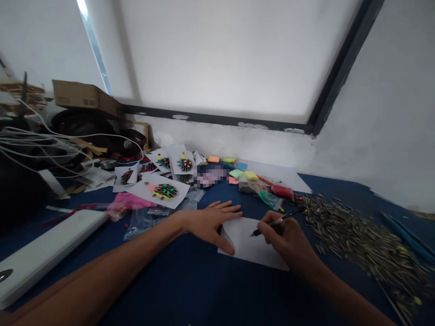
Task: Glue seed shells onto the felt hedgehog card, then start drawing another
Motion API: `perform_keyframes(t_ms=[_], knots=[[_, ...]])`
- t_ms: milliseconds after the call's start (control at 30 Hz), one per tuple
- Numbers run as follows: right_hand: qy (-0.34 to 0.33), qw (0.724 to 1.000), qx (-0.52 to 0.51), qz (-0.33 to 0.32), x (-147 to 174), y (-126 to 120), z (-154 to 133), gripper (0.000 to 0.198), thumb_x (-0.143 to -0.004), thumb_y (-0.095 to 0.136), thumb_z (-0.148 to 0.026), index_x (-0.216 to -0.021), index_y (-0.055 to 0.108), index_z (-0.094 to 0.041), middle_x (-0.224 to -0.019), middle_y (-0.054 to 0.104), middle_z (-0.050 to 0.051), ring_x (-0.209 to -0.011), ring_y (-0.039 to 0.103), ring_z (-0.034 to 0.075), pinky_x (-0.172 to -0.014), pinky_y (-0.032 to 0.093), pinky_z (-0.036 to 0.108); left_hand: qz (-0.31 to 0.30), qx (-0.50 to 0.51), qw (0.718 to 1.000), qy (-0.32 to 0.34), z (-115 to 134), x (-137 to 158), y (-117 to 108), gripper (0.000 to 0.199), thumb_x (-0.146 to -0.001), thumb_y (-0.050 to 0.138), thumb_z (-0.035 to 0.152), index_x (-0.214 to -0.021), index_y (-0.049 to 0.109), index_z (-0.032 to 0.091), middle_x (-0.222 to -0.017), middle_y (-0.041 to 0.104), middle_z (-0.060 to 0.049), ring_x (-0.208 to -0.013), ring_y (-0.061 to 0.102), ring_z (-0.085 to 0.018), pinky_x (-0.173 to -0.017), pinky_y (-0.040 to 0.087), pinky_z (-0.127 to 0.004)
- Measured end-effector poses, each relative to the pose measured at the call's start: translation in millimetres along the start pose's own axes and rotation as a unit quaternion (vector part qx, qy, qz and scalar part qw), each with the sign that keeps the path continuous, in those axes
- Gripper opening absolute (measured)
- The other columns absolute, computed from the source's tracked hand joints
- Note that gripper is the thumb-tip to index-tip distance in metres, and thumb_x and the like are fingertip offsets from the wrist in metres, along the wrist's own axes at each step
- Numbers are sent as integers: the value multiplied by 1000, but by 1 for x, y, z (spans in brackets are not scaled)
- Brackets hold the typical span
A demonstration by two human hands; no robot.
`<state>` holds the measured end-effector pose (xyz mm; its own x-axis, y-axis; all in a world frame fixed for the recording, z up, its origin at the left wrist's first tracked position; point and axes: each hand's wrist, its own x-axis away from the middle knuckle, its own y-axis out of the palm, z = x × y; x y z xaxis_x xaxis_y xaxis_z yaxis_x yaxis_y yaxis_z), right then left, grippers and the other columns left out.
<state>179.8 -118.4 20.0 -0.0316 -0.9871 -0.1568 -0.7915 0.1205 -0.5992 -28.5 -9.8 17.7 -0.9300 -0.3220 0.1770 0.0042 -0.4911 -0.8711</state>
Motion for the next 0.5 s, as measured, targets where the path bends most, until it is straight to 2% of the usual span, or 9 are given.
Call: perform_keyframes(t_ms=[67,167,367,500], knots=[[6,999,-40,-28,3,6,0,24,-81,54,-40,-70,59,-20,-60,56,-2,-53,52,12,-50,39,23,1,-4,1000,-2,1,0,0,103,-73,50,77,-152,13,23,-158,3,-7,-145,-2,-32,-115,0,-51],[22,998,-58,-29,4,13,2,26,-80,58,-43,-82,66,-19,-69,64,1,-56,55,13,-52,43,24,6,-6,1000,2,1,0,1,103,-73,50,78,-152,14,22,-158,5,-6,-145,-2,-32,-116,0,-50],[16,999,-34,-20,4,17,4,31,-81,55,-47,-81,69,-19,-72,69,4,-57,59,15,-54,44,25,15,0,1000,6,0,1,2,102,-73,51,77,-151,16,22,-158,6,-7,-145,-1,-32,-116,1,-50],[26,999,-28,-11,5,18,4,32,-80,55,-48,-81,70,-20,-83,73,6,-64,63,17,-56,47,27,16,4,1000,8,0,0,2,101,-73,52,76,-151,17,23,-158,6,-7,-145,0,-33,-115,1,-51]])
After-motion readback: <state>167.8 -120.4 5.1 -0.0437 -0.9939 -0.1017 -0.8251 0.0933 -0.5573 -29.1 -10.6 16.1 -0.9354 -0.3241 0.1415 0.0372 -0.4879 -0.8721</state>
